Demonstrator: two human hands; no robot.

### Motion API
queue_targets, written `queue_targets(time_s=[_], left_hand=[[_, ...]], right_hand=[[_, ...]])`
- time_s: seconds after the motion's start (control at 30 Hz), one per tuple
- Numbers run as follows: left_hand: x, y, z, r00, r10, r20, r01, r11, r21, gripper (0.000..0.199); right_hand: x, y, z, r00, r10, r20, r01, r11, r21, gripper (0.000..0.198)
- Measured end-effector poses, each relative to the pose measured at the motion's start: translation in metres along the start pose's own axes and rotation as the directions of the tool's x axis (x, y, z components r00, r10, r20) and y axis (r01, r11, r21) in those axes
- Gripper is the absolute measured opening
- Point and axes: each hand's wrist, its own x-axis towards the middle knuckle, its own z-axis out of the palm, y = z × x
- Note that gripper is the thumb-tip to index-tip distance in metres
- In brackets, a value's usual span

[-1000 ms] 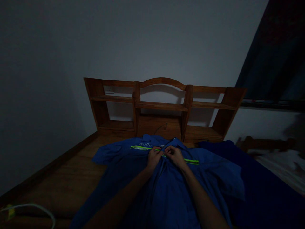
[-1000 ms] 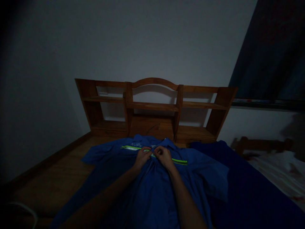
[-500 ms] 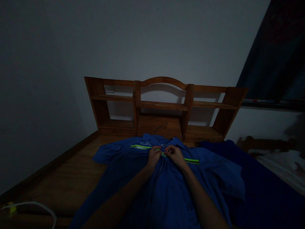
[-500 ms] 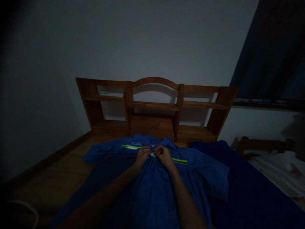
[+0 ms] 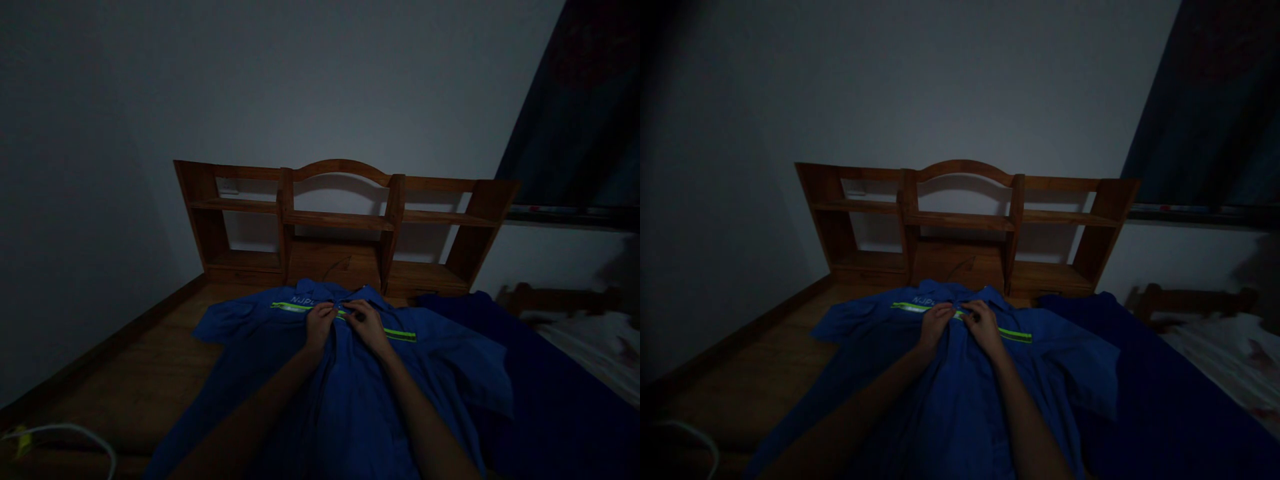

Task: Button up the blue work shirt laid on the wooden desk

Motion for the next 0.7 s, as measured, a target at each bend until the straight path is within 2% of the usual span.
queue_targets(time_s=[0.27,0.53,0.7], left_hand=[[0.000,0.001,-0.001,1.000,-0.023,0.013,0.023,0.999,-0.024,0.037],[0.002,-0.002,-0.001,0.999,-0.035,0.025,0.036,0.999,-0.023,0.037],[0.008,-0.001,-0.001,1.000,-0.017,0.020,0.017,1.000,0.005,0.033]], right_hand=[[0.000,0.001,0.001,1.000,0.013,-0.002,-0.013,1.000,-0.022,0.026],[0.000,0.002,0.001,1.000,0.022,-0.002,-0.022,0.999,-0.025,0.027],[0.000,-0.024,-0.001,0.996,0.062,-0.060,-0.064,0.998,-0.030,0.023]])
